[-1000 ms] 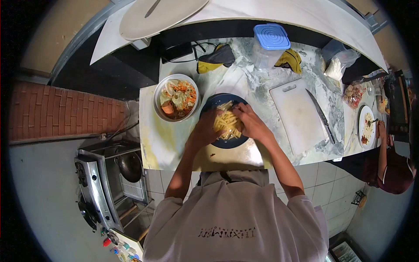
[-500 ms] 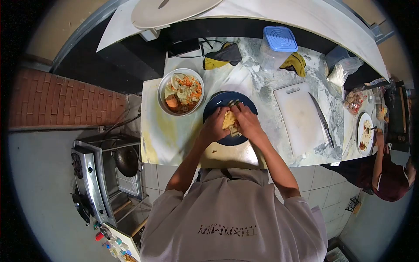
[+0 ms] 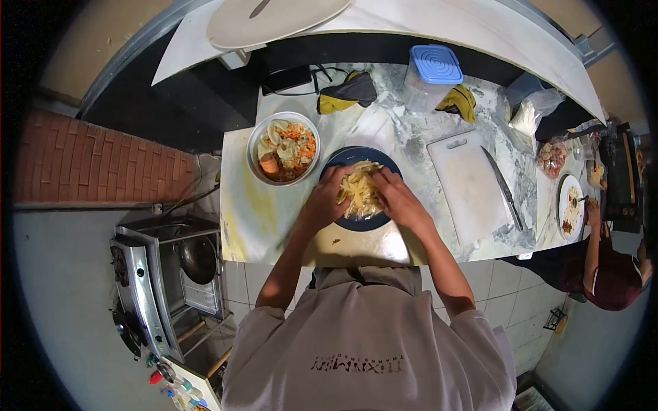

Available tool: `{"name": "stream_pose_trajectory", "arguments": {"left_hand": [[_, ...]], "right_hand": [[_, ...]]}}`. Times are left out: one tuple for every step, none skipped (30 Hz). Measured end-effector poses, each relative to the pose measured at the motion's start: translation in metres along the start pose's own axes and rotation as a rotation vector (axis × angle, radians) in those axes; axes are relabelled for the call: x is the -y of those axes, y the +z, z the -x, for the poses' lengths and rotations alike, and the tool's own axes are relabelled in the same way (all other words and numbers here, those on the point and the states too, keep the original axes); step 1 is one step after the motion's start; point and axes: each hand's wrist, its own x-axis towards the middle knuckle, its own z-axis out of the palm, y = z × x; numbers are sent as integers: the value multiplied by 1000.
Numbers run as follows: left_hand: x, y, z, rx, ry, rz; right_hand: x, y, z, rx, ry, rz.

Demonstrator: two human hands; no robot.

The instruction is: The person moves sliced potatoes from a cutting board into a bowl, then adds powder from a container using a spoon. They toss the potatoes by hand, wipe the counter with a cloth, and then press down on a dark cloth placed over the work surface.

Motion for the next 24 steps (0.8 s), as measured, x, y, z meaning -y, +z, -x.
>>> {"name": "stream_pose_trajectory", "arguments": {"left_hand": [[-1,0,0,-10,-16,-47],[0,2,1,-8,-12,-48],[4,5,3,4,-20,-128],[8,8,5,17,-30,-209],[11,13,7,17,-30,-210],[13,19,7,13,-25,-252],[16,25,8,11,-19,-293],[13,30,7,15,-16,-295],[9,35,5,32,-85,-321],[8,37,4,49,-156,-347],[11,38,3,49,-152,-348],[16,41,2,30,-139,-303],[20,43,3,11,-129,-256],[20,43,3,11,-129,-257],[19,41,2,-9,-113,-219],[19,40,1,-29,-95,-181],[19,39,1,-29,-93,-182],[18,38,-1,-32,-106,-151],[18,37,-3,-35,-120,-119],[20,36,-4,-37,-119,-119],[22,36,-5,-86,-75,-93],[25,36,-6,-136,-33,-67],[24,34,-6,-138,-35,-67],[23,32,-6,-123,-34,-63]], "right_hand": [[-1,-1,1,-7,-3,65],[-1,-2,0,-14,-8,131],[-2,-2,-1,-17,-9,131],[-3,-2,-3,20,-1,183],[-2,-3,-4,57,7,236],[-1,-3,-7,54,7,235],[1,-2,-9,90,19,247],[4,0,-11,127,32,258],[2,5,-13,123,33,257],[-4,15,-14,99,42,290],[-5,20,-15,76,51,324],[-7,23,-16,73,51,324],[-8,27,-14,55,59,320],[-9,29,-14,37,66,316],[-10,30,-13,36,65,315],[-12,30,-13,-7,32,286],[-10,27,-14,-50,0,258],[-7,23,-15,-53,0,259],[-6,18,-16,11,54,217],[-1,12,-18,77,107,174],[-1,9,-19,78,105,176],[-1,6,-19,82,111,147],[1,4,-19,86,117,117],[2,2,-18,88,116,116]]}}
